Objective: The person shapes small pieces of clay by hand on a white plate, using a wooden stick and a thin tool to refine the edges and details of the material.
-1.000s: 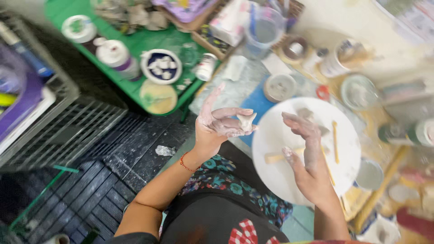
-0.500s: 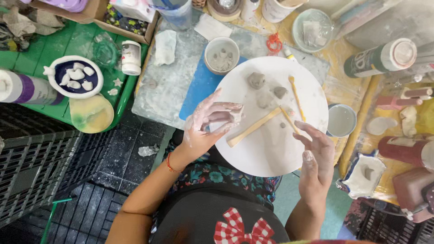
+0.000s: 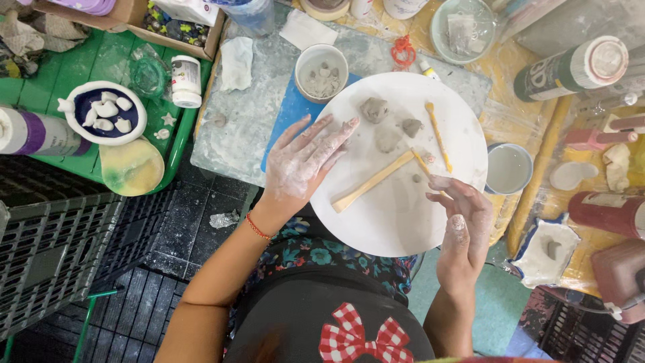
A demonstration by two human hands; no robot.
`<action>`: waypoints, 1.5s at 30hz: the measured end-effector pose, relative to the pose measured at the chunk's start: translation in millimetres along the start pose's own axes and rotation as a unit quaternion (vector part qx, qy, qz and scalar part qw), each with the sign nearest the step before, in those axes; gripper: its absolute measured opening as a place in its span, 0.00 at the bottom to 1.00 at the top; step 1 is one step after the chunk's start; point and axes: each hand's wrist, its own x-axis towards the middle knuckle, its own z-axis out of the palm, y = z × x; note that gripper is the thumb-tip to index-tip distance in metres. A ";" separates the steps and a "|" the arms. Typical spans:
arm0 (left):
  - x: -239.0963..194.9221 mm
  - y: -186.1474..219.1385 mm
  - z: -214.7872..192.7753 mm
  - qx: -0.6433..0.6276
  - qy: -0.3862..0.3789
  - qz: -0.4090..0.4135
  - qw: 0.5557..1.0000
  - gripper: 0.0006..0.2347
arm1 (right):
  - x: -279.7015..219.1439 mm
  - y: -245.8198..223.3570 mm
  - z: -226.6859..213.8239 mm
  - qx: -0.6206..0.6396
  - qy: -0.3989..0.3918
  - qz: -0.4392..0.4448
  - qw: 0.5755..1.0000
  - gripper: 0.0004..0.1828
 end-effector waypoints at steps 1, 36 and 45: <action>0.9 0.5 -0.7 -0.003 -0.002 0.006 1.000 0.23 | -0.9 0.1 -0.7 -0.003 0.001 0.003 1.000 0.21; 4.3 30.1 9.0 -0.631 0.071 -0.170 0.753 0.11 | 27.3 -12.2 14.2 -0.210 -0.007 -0.092 0.973 0.10; 95.2 66.9 15.4 -0.890 -0.052 -0.198 0.408 0.36 | 22.8 -11.8 47.4 -0.525 -0.025 -0.224 0.821 0.35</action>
